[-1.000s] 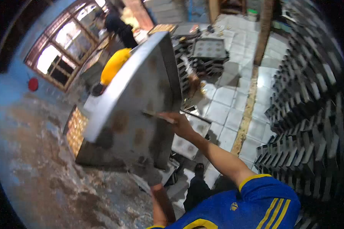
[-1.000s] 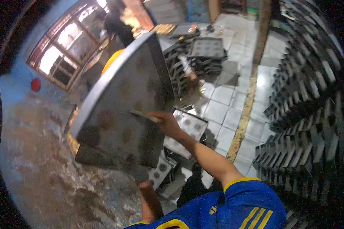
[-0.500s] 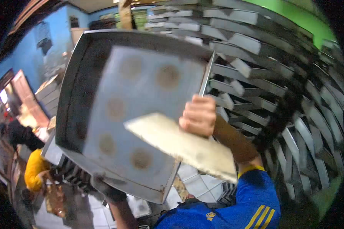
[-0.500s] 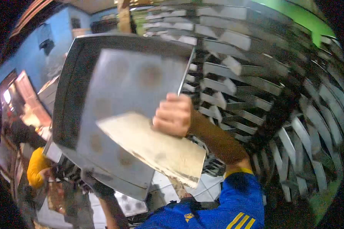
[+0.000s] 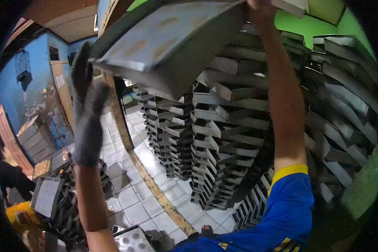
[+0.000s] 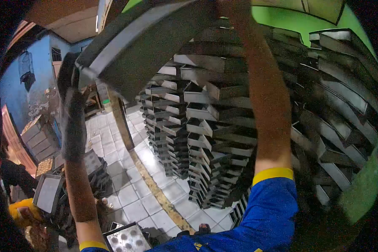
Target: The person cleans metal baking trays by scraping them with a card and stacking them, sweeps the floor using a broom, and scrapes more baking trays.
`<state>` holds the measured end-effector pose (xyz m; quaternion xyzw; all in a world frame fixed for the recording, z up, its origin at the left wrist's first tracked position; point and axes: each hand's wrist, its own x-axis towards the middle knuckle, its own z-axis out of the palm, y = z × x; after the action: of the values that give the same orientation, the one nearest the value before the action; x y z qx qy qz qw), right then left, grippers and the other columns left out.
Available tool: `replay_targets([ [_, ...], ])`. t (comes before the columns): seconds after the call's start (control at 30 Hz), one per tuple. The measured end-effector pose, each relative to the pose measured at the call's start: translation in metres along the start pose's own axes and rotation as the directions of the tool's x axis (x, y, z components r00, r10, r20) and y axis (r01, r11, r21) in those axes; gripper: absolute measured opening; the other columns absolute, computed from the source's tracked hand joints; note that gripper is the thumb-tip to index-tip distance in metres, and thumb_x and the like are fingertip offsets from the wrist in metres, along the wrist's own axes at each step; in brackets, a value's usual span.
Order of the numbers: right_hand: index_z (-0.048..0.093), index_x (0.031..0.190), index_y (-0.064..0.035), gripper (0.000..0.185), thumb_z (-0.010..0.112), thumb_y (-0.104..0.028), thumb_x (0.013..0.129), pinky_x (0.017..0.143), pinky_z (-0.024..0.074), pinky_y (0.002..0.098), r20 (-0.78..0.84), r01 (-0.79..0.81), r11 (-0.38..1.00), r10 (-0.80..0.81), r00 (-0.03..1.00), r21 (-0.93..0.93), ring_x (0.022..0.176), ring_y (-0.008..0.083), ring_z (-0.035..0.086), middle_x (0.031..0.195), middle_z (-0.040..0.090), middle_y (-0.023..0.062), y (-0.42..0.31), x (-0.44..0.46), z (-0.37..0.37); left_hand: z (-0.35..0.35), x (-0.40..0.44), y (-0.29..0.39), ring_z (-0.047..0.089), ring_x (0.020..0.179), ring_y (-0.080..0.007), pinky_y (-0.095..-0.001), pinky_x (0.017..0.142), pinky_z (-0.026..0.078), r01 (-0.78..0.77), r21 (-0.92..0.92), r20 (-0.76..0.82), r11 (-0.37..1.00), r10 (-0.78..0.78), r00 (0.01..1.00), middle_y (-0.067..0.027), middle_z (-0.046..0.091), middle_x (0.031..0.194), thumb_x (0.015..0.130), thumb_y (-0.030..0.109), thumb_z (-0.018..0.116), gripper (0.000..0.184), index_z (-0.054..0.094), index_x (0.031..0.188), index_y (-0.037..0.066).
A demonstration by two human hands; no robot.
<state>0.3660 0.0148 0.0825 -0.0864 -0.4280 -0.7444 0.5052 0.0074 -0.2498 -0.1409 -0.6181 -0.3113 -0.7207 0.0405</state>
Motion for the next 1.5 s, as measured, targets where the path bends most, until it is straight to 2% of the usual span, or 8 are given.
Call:
replay_targets([
  [0.1,0.049,0.135,0.0108,0.038,0.047,-0.004,0.100,0.102,0.0507,0.0471,-0.315,-0.040,0.542,0.545,0.778,0.839,0.119,0.0437,0.060,0.132,0.057,0.0296,0.020,-0.014,0.027,0.062,0.016,0.011,0.039,0.140,-0.0310,-0.0446,0.112,0.038,-0.465,0.391,0.205,0.794,0.418,0.885,-0.0112,0.039,0.154,0.064,0.026,0.091,0.105,0.035,0.152,0.015],
  [0.17,0.052,0.131,0.0119,0.036,0.051,-0.003,0.099,0.100,0.0511,0.0487,-0.214,-0.057,0.997,0.065,0.975,0.043,0.116,0.0434,0.062,0.127,0.060,0.0301,0.069,-0.039,0.019,0.100,0.051,-0.015,0.053,0.127,-0.0333,-0.0434,0.106,0.044,-0.567,0.513,0.131,0.645,0.594,0.793,-0.0112,0.052,0.143,0.067,0.020,0.089,0.090,0.044,0.144,0.013],
  [0.47,0.057,0.123,0.0050,0.034,0.048,-0.018,0.100,0.093,0.0513,0.0485,0.029,-0.237,0.971,0.238,0.971,-0.044,0.108,0.0416,0.063,0.116,0.064,0.0273,0.135,-0.102,0.084,0.229,0.207,-0.035,0.063,0.094,-0.0371,-0.0439,0.076,0.050,-0.727,0.401,0.276,0.557,0.683,0.676,-0.0160,0.060,0.099,0.080,0.009,0.070,0.030,0.053,0.104,0.007],
  [0.83,0.054,0.134,-0.0033,0.062,0.035,-0.053,0.103,0.101,0.0471,0.0522,0.612,-0.571,0.789,0.571,0.547,-0.226,0.112,0.0441,0.062,0.116,0.065,0.0293,0.175,-0.198,0.190,0.372,0.325,-0.169,0.060,0.120,-0.0348,-0.0388,0.099,0.049,-0.824,0.469,0.284,0.317,0.830,0.480,-0.0184,0.060,0.133,0.086,0.014,0.063,0.053,0.050,0.137,0.007],
  [0.97,0.045,0.144,-0.0031,0.084,0.033,-0.070,0.096,0.112,0.0368,0.0502,0.835,-0.579,0.799,0.424,0.350,-0.162,0.127,0.0461,0.052,0.135,0.054,0.0318,0.188,-0.226,0.225,0.389,0.347,-0.188,0.057,0.124,-0.0353,-0.0406,0.106,0.045,-0.717,0.308,0.444,0.625,0.572,0.689,-0.0207,0.058,0.134,0.084,0.019,0.070,0.066,0.043,0.143,0.008],
  [1.17,0.045,0.145,-0.0077,0.058,0.041,-0.045,0.101,0.097,0.0491,0.0512,0.614,-0.476,0.824,0.555,0.561,-0.309,0.112,0.0436,0.062,0.122,0.064,0.0264,0.189,-0.226,0.213,0.340,0.353,-0.176,0.062,0.115,-0.0314,-0.0396,0.102,0.046,-0.673,0.415,0.666,0.613,0.299,0.683,-0.0207,0.063,0.124,0.088,0.017,0.066,0.057,0.047,0.142,0.012],
  [1.3,0.040,0.148,-0.0076,0.050,0.045,-0.027,0.103,0.087,0.0543,0.0463,0.110,-0.524,0.844,0.535,0.838,-0.113,0.101,0.0342,0.066,0.121,0.064,0.0198,0.184,-0.201,0.154,0.286,0.267,-0.143,0.048,0.133,-0.0376,-0.0443,0.113,0.039,-0.758,0.466,0.385,0.456,0.667,0.638,-0.0303,0.049,0.141,0.093,0.027,0.060,0.067,0.035,0.145,-0.008],
  [1.5,0.047,0.134,0.0024,0.056,0.039,-0.043,0.103,0.086,0.0593,0.0499,-0.141,-0.605,0.201,0.979,0.146,0.770,0.104,0.0371,0.066,0.131,0.055,0.0228,0.014,-0.081,-0.030,0.174,0.010,-0.184,0.052,0.128,-0.0250,-0.0405,0.110,0.039,-0.095,-0.082,0.675,0.992,0.125,0.727,-0.0148,0.056,0.136,0.089,0.014,0.072,0.064,0.044,0.146,0.005],
])
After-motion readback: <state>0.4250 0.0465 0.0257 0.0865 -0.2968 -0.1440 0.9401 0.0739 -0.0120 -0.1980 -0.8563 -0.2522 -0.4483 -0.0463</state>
